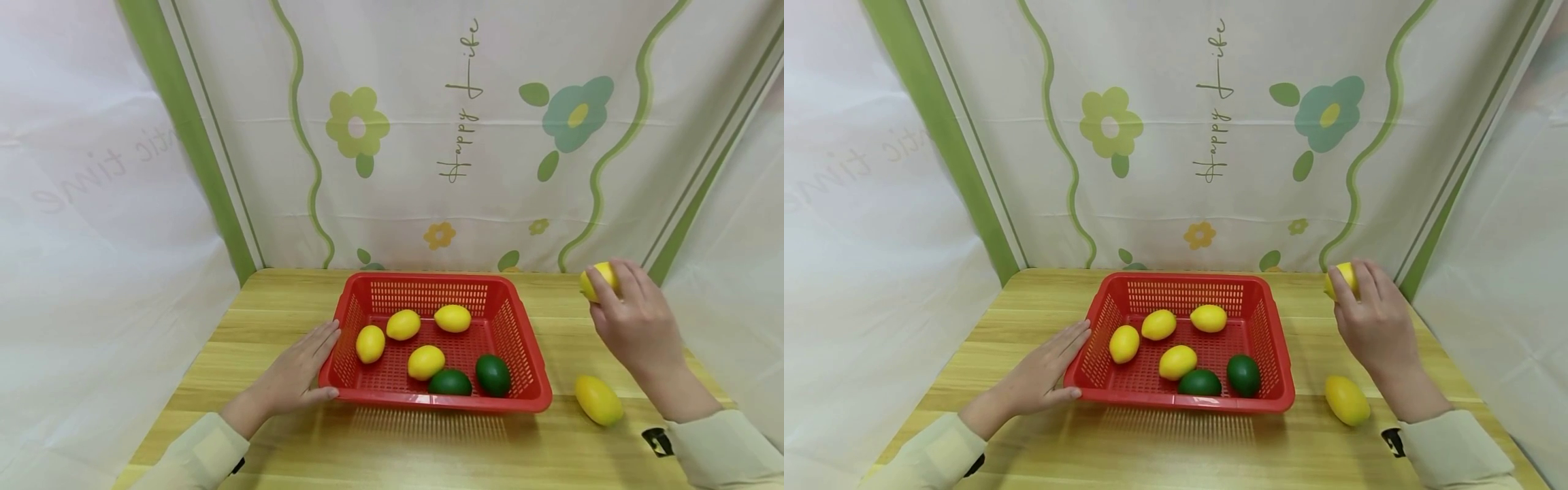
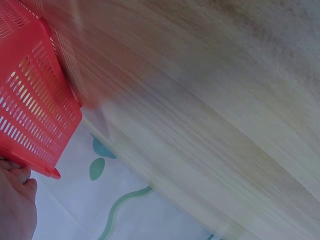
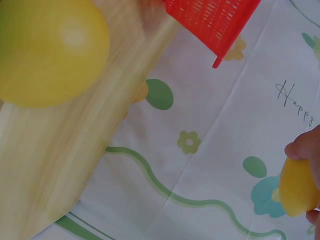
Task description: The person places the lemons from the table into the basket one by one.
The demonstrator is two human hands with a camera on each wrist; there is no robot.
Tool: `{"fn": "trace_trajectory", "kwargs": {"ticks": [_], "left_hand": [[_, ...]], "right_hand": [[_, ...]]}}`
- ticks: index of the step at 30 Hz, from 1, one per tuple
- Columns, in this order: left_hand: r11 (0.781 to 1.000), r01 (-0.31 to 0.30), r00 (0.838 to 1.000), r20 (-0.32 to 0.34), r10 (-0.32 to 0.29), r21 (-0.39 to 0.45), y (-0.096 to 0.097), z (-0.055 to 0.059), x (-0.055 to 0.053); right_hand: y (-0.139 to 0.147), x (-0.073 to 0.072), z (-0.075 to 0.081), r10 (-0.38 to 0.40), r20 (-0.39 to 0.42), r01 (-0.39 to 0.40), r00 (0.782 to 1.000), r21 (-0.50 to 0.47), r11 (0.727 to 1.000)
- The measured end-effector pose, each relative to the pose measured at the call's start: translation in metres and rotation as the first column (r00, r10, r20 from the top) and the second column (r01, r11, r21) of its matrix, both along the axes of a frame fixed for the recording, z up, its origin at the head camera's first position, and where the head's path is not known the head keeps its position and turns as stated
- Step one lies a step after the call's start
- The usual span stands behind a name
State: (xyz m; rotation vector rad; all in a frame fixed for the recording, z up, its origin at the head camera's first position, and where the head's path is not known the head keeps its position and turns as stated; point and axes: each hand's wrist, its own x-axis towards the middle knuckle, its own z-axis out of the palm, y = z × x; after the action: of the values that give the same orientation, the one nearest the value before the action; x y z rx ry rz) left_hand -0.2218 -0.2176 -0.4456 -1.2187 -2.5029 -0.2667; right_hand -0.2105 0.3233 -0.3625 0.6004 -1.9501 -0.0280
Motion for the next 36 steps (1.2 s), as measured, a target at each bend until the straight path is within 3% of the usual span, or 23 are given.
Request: {"fn": "trace_trajectory", "kwargs": {"ticks": [20,36], "left_hand": [[1.000,-0.017,1.000,0.021,0.017,-0.003,0.000,0.000,0.000],[1.000,-0.017,1.000,0.018,0.017,-0.005,0.000,0.000,0.000]], "right_hand": [[-0.036,0.005,0.012,0.058,-0.049,-0.056,0.997,0.026,0.998],[-0.057,0.002,0.010,0.112,0.003,-0.112,0.994,0.060,0.992]]}}
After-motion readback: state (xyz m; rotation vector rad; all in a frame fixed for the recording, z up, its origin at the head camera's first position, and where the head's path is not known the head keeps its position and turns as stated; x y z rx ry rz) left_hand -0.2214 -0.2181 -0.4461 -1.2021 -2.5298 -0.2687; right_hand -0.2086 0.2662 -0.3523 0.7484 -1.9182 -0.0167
